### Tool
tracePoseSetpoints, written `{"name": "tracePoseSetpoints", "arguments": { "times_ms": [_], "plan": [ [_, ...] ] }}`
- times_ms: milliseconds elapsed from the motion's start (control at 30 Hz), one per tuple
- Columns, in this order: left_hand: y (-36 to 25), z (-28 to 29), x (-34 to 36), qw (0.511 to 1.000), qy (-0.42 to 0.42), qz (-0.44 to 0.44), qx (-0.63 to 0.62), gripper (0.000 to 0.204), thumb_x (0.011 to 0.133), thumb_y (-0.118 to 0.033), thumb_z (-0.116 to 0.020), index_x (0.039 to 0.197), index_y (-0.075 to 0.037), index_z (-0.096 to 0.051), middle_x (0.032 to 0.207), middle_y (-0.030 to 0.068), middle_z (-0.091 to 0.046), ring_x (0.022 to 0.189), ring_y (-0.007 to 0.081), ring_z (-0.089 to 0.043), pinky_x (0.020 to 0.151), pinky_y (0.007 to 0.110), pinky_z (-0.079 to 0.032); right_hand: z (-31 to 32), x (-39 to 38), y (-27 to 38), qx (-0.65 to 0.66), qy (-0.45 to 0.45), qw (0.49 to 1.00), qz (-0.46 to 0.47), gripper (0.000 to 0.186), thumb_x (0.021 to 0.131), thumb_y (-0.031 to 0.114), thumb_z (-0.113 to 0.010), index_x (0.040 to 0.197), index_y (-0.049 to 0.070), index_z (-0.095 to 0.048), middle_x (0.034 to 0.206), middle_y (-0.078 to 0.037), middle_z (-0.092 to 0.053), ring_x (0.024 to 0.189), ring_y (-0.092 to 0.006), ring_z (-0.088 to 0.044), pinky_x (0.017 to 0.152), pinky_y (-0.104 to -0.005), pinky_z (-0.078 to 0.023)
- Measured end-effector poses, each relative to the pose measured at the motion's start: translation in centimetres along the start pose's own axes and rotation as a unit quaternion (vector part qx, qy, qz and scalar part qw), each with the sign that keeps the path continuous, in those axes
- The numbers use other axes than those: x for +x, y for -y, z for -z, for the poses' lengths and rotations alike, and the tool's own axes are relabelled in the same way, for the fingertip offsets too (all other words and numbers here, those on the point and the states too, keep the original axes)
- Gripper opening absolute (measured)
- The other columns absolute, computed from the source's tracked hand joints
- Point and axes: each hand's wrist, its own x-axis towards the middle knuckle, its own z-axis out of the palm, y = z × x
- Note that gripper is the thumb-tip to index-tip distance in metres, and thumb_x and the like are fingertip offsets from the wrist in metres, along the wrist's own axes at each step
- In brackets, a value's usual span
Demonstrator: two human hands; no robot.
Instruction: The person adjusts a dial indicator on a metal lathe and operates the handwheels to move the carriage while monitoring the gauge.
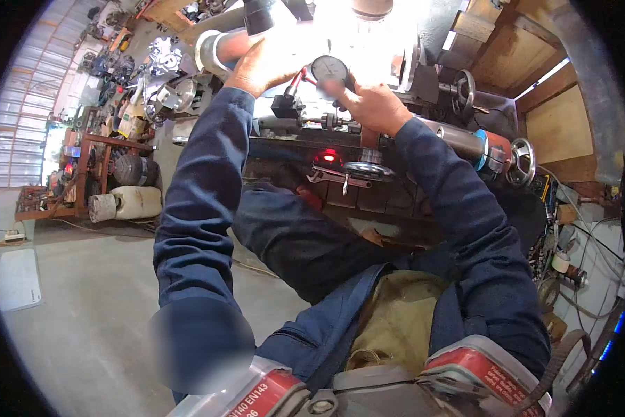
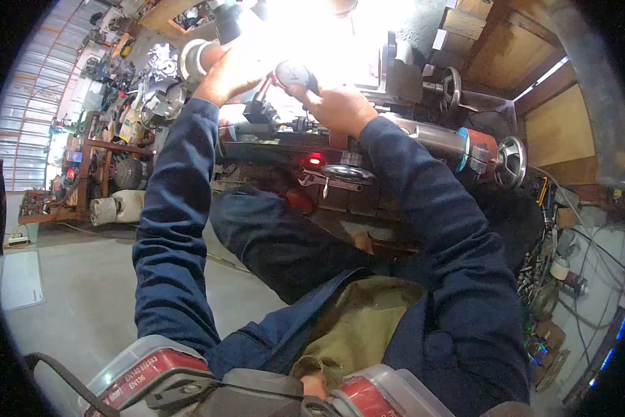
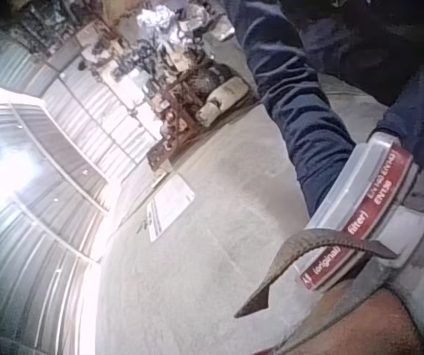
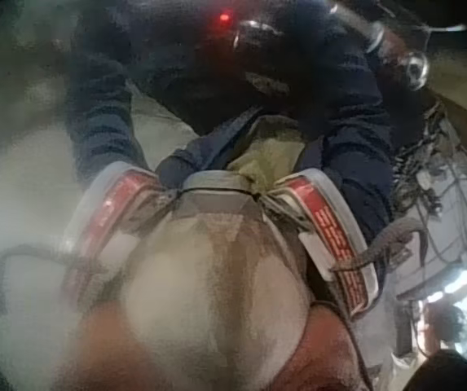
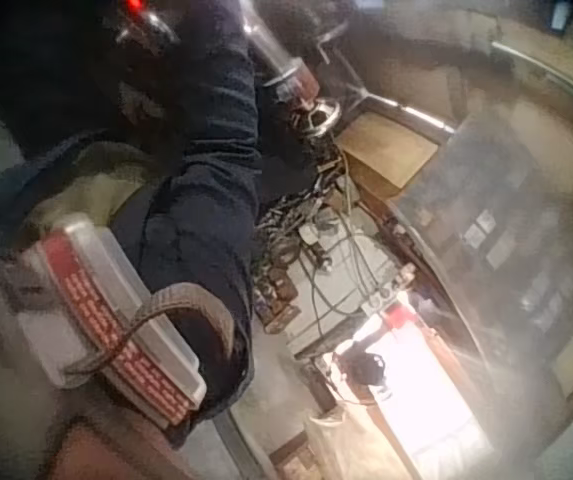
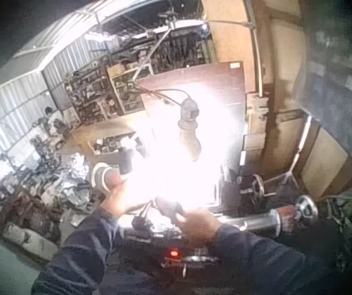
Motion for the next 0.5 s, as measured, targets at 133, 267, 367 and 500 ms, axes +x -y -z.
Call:
{"name": "tracePoseSetpoints", "arguments": {
  "times_ms": [133,267,367,500],
  "plan": [
    [1.8,-1.3,-0.5,0.996,0.013,-0.017,0.082,0.032,0.088,-0.028,-0.059,0.108,-0.003,-0.061,0.1,0.0189,-0.065,0.088,0.0319,-0.064,0.079,0.04,-0.052,0.6,0.1,0.3,-0.02,0.003,1.0,0.009,0.04,0.1,0.016,-0.047,0.139,0.022,-0.047,0.102,-0.024,-0.06,0.087,-0.0352,-0.066,0.071,-0.0443,-0.053],
    [0.2,-1.9,-3.1,0.985,-0.168,0.021,-0.044,0.043,0.081,-0.035,-0.068,0.11,-0.004,-0.062,0.103,0.0181,-0.065,0.093,0.031,-0.063,0.084,0.04,-0.05,0.6,-0.5,-0.3,0.187,0.031,0.976,-0.11,0.048,0.096,0.046,-0.052,0.125,0.008,-0.057,0.099,-0.024,-0.062,0.094,-0.0376,-0.062,0.08,-0.0436,-0.049],
    [2.1,-2.0,-1.9,0.998,-0.064,0.018,0.001,0.043,0.083,-0.04,-0.066,0.109,-0.005,-0.063,0.103,0.0161,-0.065,0.095,0.0304,-0.063,0.086,0.039,-0.049,0.3,-0.5,0.0,0.111,-0.052,0.99,-0.077,0.049,0.094,0.05,-0.054,0.116,0.007,-0.063,0.1,-0.022,-0.064,0.091,-0.0341,-0.062,0.081,-0.0407,-0.049],
    [3.4,-4.1,-1.4,0.997,-0.077,0.0,-0.022,0.037,0.086,-0.037,-0.063,0.106,-0.006,-0.065,0.096,0.0146,-0.067,0.09,0.0297,-0.064,0.081,0.04,-0.051,0.0,-0.3,-0.4,0.146,-0.061,0.985,-0.065,0.042,0.094,0.043,-0.059,0.111,0.005,-0.066,0.095,-0.017,-0.067,0.086,-0.0259,-0.065,0.074,-0.0356,-0.051]
  ]
}}
